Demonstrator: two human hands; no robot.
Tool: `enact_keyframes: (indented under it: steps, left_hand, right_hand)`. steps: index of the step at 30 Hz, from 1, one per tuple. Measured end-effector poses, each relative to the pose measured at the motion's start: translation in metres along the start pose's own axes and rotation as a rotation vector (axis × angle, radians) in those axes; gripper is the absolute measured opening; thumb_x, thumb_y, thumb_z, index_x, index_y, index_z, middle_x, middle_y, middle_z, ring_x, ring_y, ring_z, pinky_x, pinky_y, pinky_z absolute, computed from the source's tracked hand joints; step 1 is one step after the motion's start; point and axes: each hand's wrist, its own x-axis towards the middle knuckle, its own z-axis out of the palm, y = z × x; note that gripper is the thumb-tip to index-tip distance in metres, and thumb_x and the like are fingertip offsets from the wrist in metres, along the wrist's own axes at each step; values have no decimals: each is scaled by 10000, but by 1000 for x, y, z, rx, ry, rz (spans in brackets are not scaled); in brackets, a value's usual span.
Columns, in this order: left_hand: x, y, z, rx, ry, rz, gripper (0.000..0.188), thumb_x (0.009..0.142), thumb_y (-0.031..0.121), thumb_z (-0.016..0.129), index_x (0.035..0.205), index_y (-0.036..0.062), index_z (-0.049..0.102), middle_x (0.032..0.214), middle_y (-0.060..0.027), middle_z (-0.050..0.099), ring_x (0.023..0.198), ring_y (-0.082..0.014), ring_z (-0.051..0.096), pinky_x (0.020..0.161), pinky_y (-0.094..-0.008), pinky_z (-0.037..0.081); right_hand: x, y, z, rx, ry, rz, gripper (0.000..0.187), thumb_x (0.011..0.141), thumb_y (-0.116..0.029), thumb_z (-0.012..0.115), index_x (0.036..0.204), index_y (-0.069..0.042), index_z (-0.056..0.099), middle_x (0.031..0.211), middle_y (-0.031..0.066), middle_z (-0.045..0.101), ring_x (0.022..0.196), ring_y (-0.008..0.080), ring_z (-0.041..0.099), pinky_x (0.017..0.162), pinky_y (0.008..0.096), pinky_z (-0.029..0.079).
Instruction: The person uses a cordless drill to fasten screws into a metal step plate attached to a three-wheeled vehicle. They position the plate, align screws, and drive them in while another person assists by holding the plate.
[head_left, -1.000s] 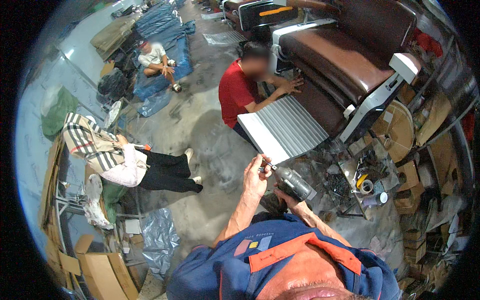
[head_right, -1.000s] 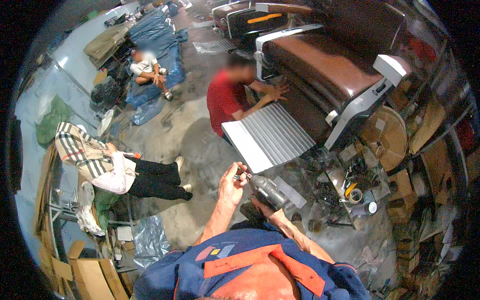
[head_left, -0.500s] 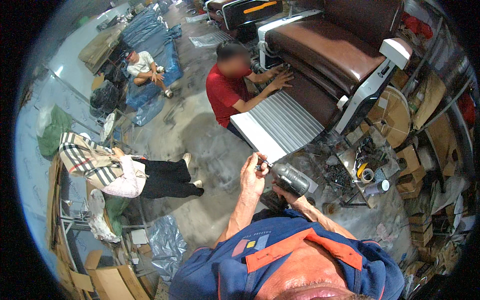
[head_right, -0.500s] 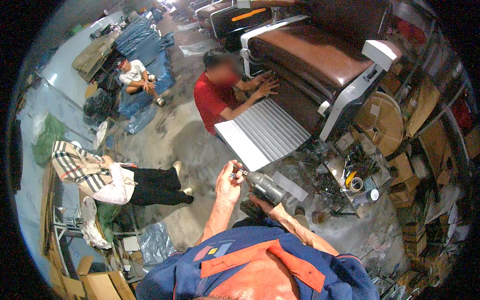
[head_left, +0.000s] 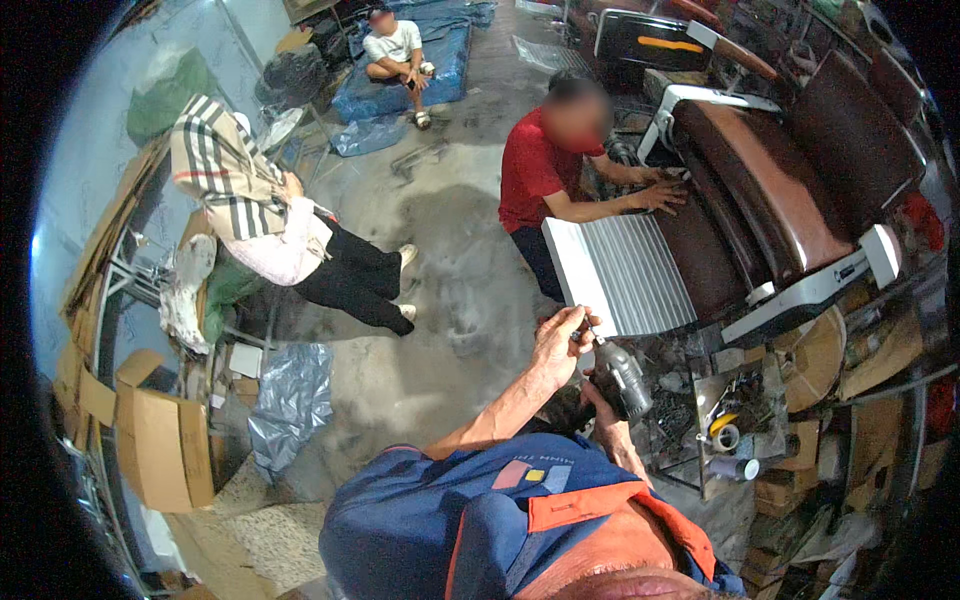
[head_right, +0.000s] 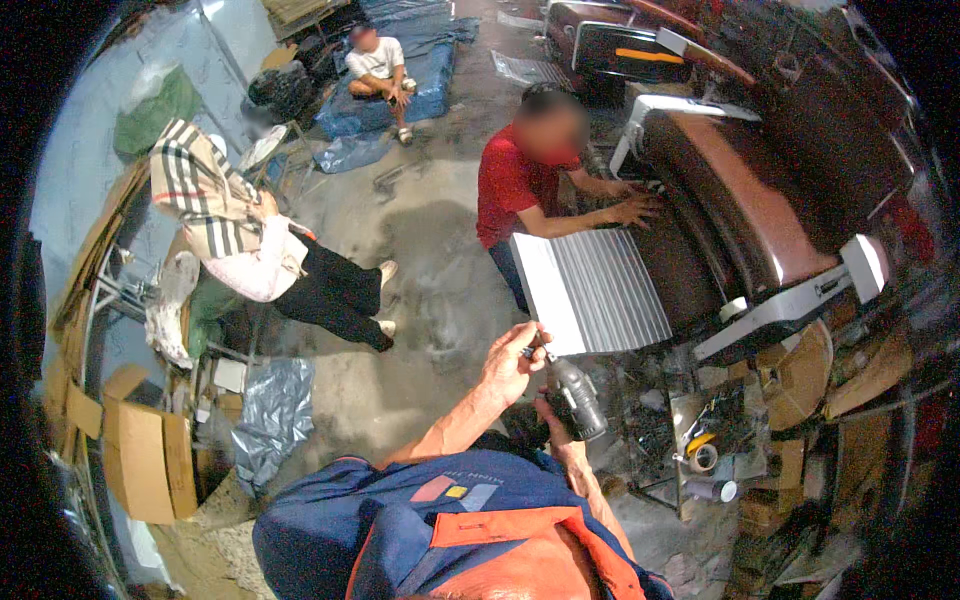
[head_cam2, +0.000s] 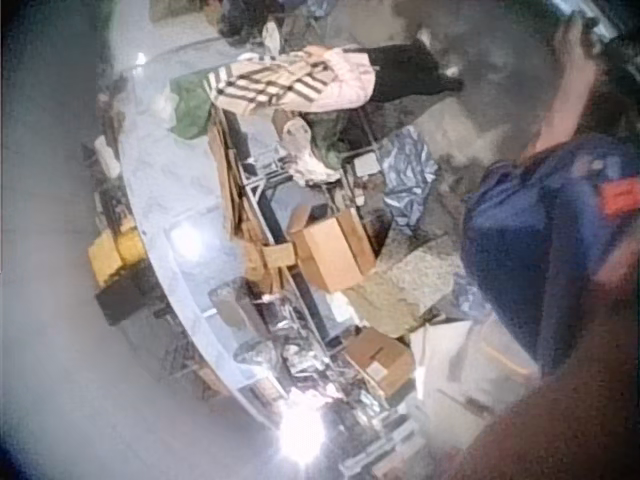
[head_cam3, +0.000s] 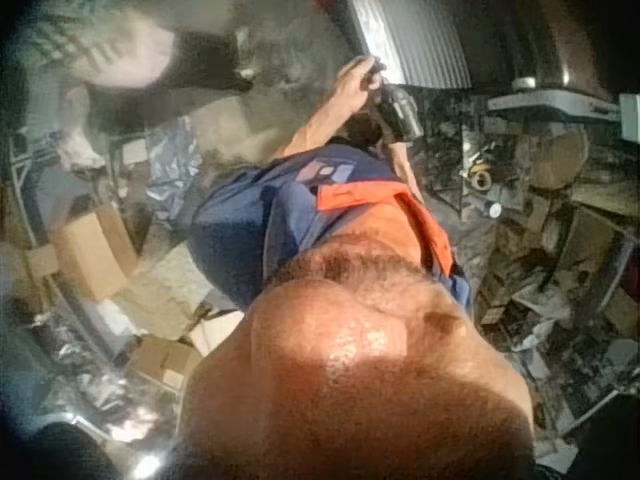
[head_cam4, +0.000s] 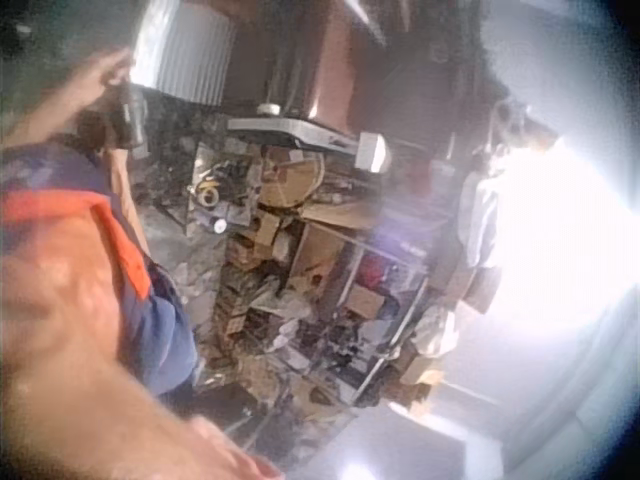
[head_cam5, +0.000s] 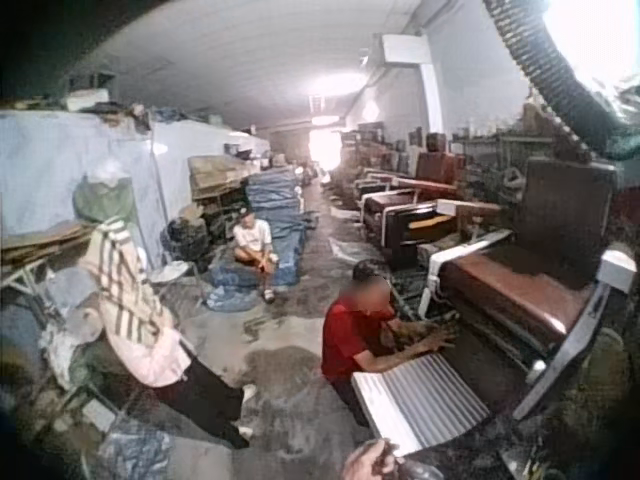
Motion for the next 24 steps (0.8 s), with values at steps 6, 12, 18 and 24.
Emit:
enact_keyframes:
  steps: [6,12,18,24]
  left_hand:
    - [4,0,-3,-20,15,14,149,991,189,609,1012,51,661,932,-126,701,630,-100,575,527,-237,455]
    - [2,6,-4,9,8,63,188,992,228,609,1033,49,651,903,-87,668,671,-112,546,545,-239,429]
    - [-1,-1,8,4,12,72,191,998,219,596,1029,36,642,907,-89,659,667,-115,543,547,-236,426]
    - [-9,-30,27,15,13,87,183,991,208,607,1028,34,648,907,-100,665,664,-119,550,543,-237,428]
  right_hand:
    - [0,-8,6,-125,4,2,281,847,-70,759,1111,-52,662,829,10,635,704,126,577,636,294,475]
    - [8,-15,9,-145,-48,1,286,868,-112,733,1130,-47,638,785,12,616,690,123,569,636,282,456]
    - [7,-17,-9,-111,-66,30,295,859,-138,771,1131,-75,675,937,8,678,787,125,595,702,297,490]
    - [-1,-15,-46,-131,-38,50,329,838,-113,787,1144,-85,670,1006,15,692,860,142,622,747,314,506]
